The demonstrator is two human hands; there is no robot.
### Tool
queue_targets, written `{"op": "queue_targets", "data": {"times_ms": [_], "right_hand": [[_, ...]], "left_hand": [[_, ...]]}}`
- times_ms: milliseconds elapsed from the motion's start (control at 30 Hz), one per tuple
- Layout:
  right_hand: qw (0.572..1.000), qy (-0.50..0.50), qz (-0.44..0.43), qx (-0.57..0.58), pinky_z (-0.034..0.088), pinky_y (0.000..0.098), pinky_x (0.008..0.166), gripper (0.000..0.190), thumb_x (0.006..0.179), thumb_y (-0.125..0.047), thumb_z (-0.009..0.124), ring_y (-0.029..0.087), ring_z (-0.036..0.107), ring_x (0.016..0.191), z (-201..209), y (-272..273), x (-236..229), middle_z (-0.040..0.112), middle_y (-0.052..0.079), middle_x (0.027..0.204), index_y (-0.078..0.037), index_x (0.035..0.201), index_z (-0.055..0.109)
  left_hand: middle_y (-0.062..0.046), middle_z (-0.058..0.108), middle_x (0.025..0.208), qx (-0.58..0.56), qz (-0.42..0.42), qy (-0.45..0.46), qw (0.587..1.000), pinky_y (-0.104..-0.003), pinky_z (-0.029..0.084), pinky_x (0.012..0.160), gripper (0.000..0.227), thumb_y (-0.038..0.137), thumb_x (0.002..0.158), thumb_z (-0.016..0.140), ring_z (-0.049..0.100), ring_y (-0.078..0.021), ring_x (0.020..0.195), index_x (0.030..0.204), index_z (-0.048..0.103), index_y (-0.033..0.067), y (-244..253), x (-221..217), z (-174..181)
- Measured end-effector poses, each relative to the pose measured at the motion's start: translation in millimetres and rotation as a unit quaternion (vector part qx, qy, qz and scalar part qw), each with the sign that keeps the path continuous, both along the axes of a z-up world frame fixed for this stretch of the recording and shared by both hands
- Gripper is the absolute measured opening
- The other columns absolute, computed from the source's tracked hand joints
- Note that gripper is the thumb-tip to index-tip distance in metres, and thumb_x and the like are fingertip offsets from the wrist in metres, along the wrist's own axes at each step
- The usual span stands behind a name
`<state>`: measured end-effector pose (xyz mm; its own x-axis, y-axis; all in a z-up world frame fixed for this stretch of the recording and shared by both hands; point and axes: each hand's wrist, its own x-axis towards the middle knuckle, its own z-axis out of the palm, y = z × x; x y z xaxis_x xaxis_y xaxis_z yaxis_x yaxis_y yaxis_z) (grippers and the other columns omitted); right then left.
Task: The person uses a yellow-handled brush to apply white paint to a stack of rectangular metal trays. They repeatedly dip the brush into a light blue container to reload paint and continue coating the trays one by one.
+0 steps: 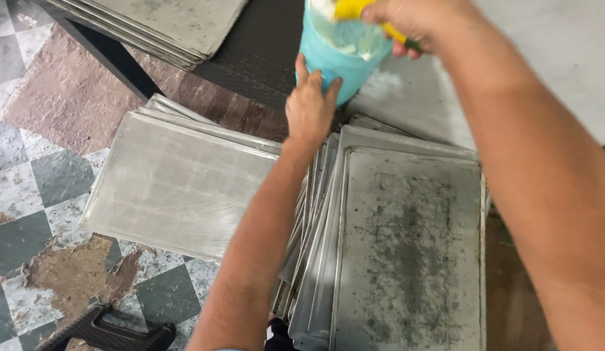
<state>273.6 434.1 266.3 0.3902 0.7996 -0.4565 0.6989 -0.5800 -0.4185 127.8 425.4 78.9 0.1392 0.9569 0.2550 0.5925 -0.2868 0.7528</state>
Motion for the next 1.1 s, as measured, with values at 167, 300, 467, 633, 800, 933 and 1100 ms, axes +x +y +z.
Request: {"op": "queue_targets", "data": {"times_ms": [167, 300, 467, 633, 800, 933, 1100], "right_hand": [[0.978, 0.063, 0.087, 0.178, 0.043, 0.0227, 0.045, 0.018, 0.110, -0.018, 0.047, 0.010, 0.052, 0.059, 41.4, -109.8, 61.2, 0.056, 0.007, 0.096, -0.003, 0.118, 0.053], [0.929, 0.066, 0.213, 0.295, 0.056, 0.0323, 0.058, 0.020, 0.118, 0.005, 0.055, 0.023, 0.057, 0.067, 76.4, -210.5, 15.3, 0.054, 0.019, 0.108, 0.011, 0.135, 0.047], [0.986, 0.044, -0.044, -0.153, 0.049, 0.0285, 0.047, 0.047, 0.090, -0.004, 0.066, 0.021, 0.059, 0.052, 7.8, -332.9, 39.4, 0.075, 0.015, 0.082, -0.016, 0.135, 0.058], [0.986, 0.098, -0.099, -0.091, 0.045, 0.0327, 0.051, 0.037, 0.084, -0.013, 0.070, 0.021, 0.053, 0.048, -113.5, -464.1, 116.2, 0.067, 0.011, 0.080, -0.010, 0.120, 0.063], [0.988, 0.082, 0.008, 0.131, 0.045, 0.0402, 0.100, 0.040, 0.072, -0.022, 0.084, 0.033, 0.058, 0.118, -228.4, -576.9, 163.1, 0.058, 0.014, 0.128, -0.005, 0.105, 0.069], [0.968, 0.177, -0.075, 0.161, 0.038, 0.0477, 0.107, 0.036, 0.081, -0.019, 0.077, 0.038, 0.052, 0.120, -234.9, -598.7, 139.4, 0.043, 0.018, 0.144, 0.003, 0.105, 0.063], [0.941, 0.235, -0.157, 0.183, 0.048, 0.0451, 0.094, 0.041, 0.084, -0.010, 0.076, 0.031, 0.057, 0.108, -247.1, -601.2, 163.0, 0.049, 0.015, 0.137, 0.003, 0.119, 0.059]], "left_hand": [[-0.020, 0.014, 0.157, -0.067, -0.071, 0.025, 0.995, -0.062, 0.048, 0.079, 0.035, 0.029, 0.098, 0.061, 0.063, -0.0500, 0.102, 0.107, 0.036, 0.0050, 33.5, -14.1, 9.5], [-0.016, 0.004, 0.158, -0.139, -0.053, -0.005, 0.989, -0.076, 0.032, 0.083, 0.069, 0.023, 0.089, 0.074, 0.055, -0.0528, 0.117, 0.139, 0.027, 0.0173, -49.6, -66.2, 30.7], [-0.015, 0.062, 0.072, -0.191, -0.089, 0.045, 0.976, -0.050, 0.043, 0.063, 0.012, 0.021, 0.096, 0.048, 0.062, -0.0374, 0.065, 0.095, 0.055, 0.0110, -248.0, -126.1, -41.6], [-0.014, 0.067, 0.090, -0.292, -0.057, 0.082, 0.951, -0.050, 0.045, 0.073, 0.016, 0.021, 0.091, 0.051, 0.062, -0.0412, 0.084, 0.104, 0.055, 0.0131, -417.1, -133.1, -54.3], [-0.012, 0.067, 0.089, -0.250, 0.009, 0.212, 0.945, -0.049, 0.056, 0.075, 0.022, 0.025, 0.094, 0.051, 0.069, -0.0359, 0.087, 0.113, 0.056, 0.0144, -460.2, -102.9, -67.8], [-0.013, 0.070, 0.085, -0.279, 0.056, 0.217, 0.934, -0.051, 0.053, 0.077, 0.032, 0.044, 0.095, 0.049, 0.069, -0.0372, 0.087, 0.101, 0.061, 0.0151, -443.8, -97.0, -89.8], [-0.014, 0.070, 0.092, -0.431, 0.031, 0.006, 0.902, -0.050, 0.050, 0.082, 0.047, 0.065, 0.088, 0.052, 0.066, -0.0403, 0.098, 0.100, 0.063, 0.0207, -442.6, -97.1, -30.3]]}}
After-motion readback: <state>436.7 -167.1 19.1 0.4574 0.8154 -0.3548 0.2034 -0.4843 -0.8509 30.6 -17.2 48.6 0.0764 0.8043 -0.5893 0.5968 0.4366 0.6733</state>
